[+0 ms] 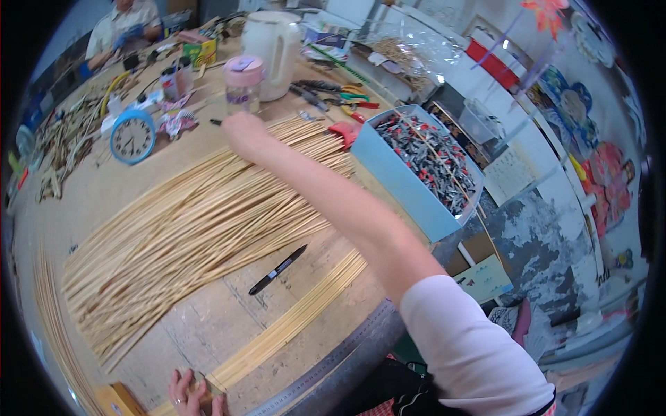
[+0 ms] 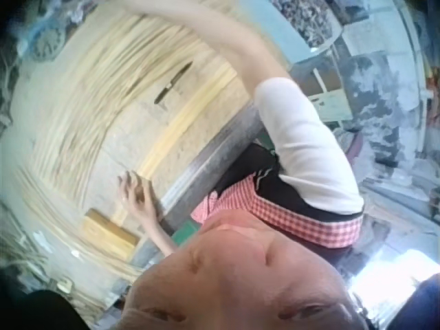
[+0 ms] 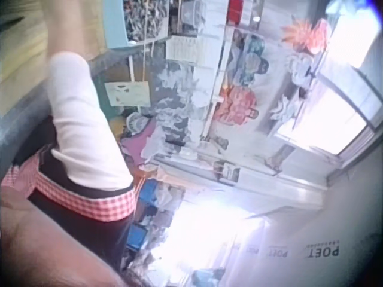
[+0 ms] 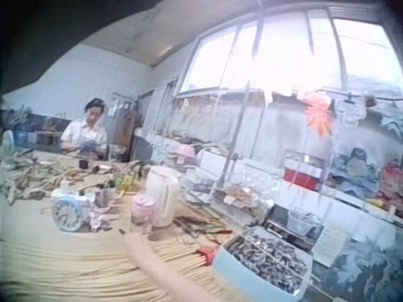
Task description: The person uses a metal ruler and a black marker to measure and mark a bundle of thin bamboo sticks on a wooden workbench. They align the ruler along the sticks, make marks at specific intervals, and occasionally adjust the sticks or the ruler to ensure accuracy.
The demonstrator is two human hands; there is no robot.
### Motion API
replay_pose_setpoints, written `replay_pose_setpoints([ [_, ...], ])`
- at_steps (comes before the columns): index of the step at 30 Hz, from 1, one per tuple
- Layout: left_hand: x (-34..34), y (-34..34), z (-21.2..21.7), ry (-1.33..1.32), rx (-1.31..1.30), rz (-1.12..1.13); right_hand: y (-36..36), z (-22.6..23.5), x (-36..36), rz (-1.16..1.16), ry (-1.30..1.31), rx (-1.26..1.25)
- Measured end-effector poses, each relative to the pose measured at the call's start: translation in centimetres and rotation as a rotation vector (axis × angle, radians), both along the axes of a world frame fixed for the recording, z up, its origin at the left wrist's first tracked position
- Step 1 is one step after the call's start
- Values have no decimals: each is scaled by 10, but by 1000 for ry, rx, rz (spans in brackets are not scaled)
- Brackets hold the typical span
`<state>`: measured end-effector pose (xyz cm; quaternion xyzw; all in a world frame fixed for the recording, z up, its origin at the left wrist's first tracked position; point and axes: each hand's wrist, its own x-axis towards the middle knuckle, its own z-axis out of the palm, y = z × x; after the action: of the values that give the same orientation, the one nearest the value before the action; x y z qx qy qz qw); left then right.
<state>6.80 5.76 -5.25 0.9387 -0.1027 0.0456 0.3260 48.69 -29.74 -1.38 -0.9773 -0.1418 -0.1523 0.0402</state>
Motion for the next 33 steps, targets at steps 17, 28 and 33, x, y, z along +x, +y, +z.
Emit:
replay_pose_setpoints([
  [17, -1, -2, 6, 9, 27, 10, 34, -40, 73, 53, -55, 252],
  [28, -3, -1, 4, 16, 7, -6, 80, -10, -133, 483, 174, 479],
  [33, -4, 2, 2, 52, -42, 36, 91, 8, -199, 472, 361, 519],
])
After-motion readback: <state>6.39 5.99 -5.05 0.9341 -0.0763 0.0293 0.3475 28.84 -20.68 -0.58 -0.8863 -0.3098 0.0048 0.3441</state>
